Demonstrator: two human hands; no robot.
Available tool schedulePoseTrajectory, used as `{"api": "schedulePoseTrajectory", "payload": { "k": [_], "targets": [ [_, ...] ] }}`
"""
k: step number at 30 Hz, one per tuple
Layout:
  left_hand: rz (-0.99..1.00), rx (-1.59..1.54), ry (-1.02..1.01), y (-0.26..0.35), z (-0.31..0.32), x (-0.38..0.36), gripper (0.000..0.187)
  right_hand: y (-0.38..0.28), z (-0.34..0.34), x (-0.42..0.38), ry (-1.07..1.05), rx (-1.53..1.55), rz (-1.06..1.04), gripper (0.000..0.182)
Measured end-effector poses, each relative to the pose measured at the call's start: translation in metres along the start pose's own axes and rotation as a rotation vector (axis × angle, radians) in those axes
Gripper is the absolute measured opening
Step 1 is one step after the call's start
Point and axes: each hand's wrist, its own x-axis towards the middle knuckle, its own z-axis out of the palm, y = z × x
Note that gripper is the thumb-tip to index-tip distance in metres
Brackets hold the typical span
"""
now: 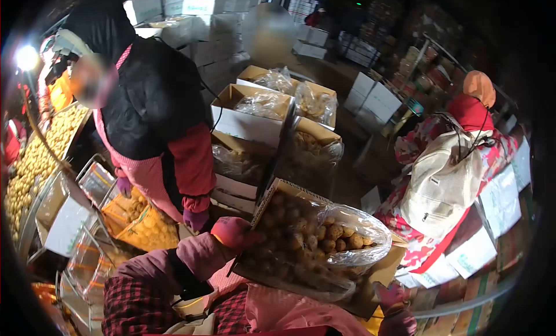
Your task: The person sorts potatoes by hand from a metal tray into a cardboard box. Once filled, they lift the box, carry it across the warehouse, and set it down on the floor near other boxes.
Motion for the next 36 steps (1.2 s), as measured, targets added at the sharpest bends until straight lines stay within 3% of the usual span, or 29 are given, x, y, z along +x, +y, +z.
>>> {"api": "schedulePoseTrajectory", "payload": {
  "k": [1,3,5,7,12,15,17,18,24,25,27,29,31,36],
  "targets": [
    [-0.026,0.008,0.017,0.008,0.01,-0.003,0.04,-0.049,-0.043,-0.005,-0.078,0.032,0.05,0.046],
    [-0.073,0.023,0.084,0.025,0.028,-0.01,0.039,-0.019,-0.041,0.026,-0.152,0.102,0.086,0.044],
    [-0.142,0.01,0.086,0.045,0.039,-0.023,0.04,0.022,-0.018,0.054,-0.079,0.502,-0.079,0.037],
    [-0.184,0.0,0.137,0.063,0.053,-0.037,0.041,0.044,-0.032,0.083,-0.265,0.192,-0.072,0.038],
    [-0.342,-0.063,0.235,0.084,0.085,-0.08,0.041,0.054,-0.031,0.121,-0.282,0.294,-0.31,0.041],
    [-0.624,-0.094,0.043,0.11,0.072,-0.101,0.043,0.029,-0.029,0.131,-0.296,0.195,-0.369,0.041],
    [-0.489,-0.043,0.202,0.094,0.085,-0.111,0.04,-0.008,-0.019,0.135,-0.297,0.189,-0.463,0.042],
    [-0.511,-0.012,0.244,0.085,0.087,-0.12,0.038,-0.022,-0.016,0.132,-0.293,0.179,-0.494,0.042],
    [-0.549,-0.081,0.216,0.097,0.085,-0.136,0.037,-0.064,0.001,0.12,-0.306,0.111,-0.56,0.042],
    [-0.577,-0.135,0.247,0.097,0.076,-0.142,0.037,-0.067,-0.002,0.122,-0.299,0.114,-0.566,0.042],
    [-0.447,-0.015,0.407,0.075,0.091,-0.143,0.035,-0.064,-0.014,0.126,-0.289,0.111,-0.554,0.042],
    [-0.421,-0.039,0.36,0.075,0.083,-0.135,0.034,-0.053,-0.026,0.125,-0.274,0.091,-0.507,0.042],
    [-0.519,-0.105,0.253,0.078,0.075,-0.138,0.034,-0.045,-0.028,0.128,-0.273,0.077,-0.471,0.042],
    [-0.499,-0.103,0.28,0.063,0.082,-0.128,0.037,-0.018,-0.037,0.127,-0.258,0.086,-0.403,0.042]
  ]
}}
